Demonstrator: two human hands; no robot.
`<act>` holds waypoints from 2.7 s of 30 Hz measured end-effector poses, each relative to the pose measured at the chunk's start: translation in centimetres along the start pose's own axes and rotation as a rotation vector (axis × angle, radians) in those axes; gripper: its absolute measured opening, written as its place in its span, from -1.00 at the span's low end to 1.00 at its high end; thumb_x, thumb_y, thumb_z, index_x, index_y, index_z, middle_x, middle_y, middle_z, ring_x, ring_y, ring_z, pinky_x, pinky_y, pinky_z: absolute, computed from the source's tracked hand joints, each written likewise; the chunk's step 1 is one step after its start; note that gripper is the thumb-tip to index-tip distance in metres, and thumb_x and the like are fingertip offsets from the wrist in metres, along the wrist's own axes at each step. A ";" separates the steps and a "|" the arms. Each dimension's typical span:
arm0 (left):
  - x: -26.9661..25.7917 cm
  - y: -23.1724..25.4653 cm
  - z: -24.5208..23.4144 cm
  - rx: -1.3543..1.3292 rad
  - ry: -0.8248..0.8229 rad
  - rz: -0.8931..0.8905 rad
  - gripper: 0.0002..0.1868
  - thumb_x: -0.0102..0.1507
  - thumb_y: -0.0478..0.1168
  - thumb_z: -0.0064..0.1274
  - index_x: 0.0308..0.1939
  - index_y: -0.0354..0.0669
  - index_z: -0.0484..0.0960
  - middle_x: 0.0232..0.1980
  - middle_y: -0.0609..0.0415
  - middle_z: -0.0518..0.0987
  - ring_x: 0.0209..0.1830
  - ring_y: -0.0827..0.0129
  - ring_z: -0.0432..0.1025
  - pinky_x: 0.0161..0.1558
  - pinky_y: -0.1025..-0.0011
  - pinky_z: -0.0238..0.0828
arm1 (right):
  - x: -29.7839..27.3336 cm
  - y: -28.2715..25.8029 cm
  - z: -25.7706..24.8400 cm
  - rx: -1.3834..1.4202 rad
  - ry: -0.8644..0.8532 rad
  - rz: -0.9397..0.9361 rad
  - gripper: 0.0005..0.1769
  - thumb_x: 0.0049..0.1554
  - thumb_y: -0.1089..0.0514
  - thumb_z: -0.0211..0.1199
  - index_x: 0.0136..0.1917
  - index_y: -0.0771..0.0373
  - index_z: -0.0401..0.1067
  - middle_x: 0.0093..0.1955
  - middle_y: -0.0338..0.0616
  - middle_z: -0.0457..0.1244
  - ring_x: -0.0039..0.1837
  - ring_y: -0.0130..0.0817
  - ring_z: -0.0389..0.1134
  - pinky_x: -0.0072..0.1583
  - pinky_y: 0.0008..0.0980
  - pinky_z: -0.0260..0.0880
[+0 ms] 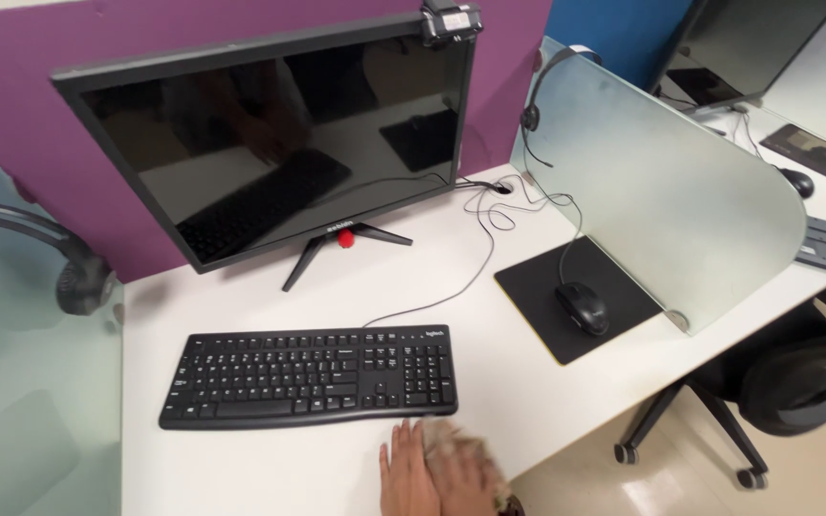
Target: Wiping down office equipment including a headset, keyboard, mousepad, and desk surface with a cloth.
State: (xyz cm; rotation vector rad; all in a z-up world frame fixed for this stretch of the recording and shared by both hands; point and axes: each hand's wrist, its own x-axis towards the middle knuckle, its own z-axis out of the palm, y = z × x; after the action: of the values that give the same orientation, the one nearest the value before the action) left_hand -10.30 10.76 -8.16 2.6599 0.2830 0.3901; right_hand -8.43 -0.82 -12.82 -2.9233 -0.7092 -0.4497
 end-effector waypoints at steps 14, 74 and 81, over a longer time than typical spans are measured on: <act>4.2 -5.7 -10.5 0.057 0.127 -0.191 -0.42 0.33 -0.17 -0.24 0.45 -0.13 0.21 0.53 -0.07 0.19 0.56 0.03 0.01 0.47 -0.01 -0.12 | 17.7 -3.2 -13.6 0.668 -0.149 0.158 -0.40 0.17 0.02 0.16 0.47 0.03 0.26 0.59 0.05 -0.07 0.53 0.05 0.00 0.50 -0.05 0.02; 12.0 -18.9 -8.4 0.303 0.608 -0.610 -0.29 0.21 -0.02 -0.17 0.42 -0.23 0.28 0.55 -0.22 0.15 0.58 -0.01 -0.01 0.43 -0.39 -0.45 | 32.5 -14.8 -6.1 0.498 -0.175 -0.859 -0.47 0.27 -0.07 0.03 0.48 0.03 0.29 0.58 0.03 -0.01 0.62 0.07 -0.14 0.49 0.06 -0.16; 10.9 -22.3 -3.3 0.411 0.609 -0.615 -0.30 0.18 0.01 -0.16 0.38 -0.21 0.32 0.49 -0.21 0.22 0.55 -0.03 0.04 0.42 -0.45 -0.52 | 37.1 -26.7 -5.8 0.558 -0.241 -1.003 -0.46 0.26 0.01 -0.01 0.49 0.06 0.26 0.60 0.09 -0.04 0.62 0.10 -0.18 0.49 0.07 -0.19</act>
State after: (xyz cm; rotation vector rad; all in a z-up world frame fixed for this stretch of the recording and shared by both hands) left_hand -4.06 34.57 -12.78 2.5639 1.4512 1.0015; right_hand 9.19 37.97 4.86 -1.9394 -1.9386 0.0659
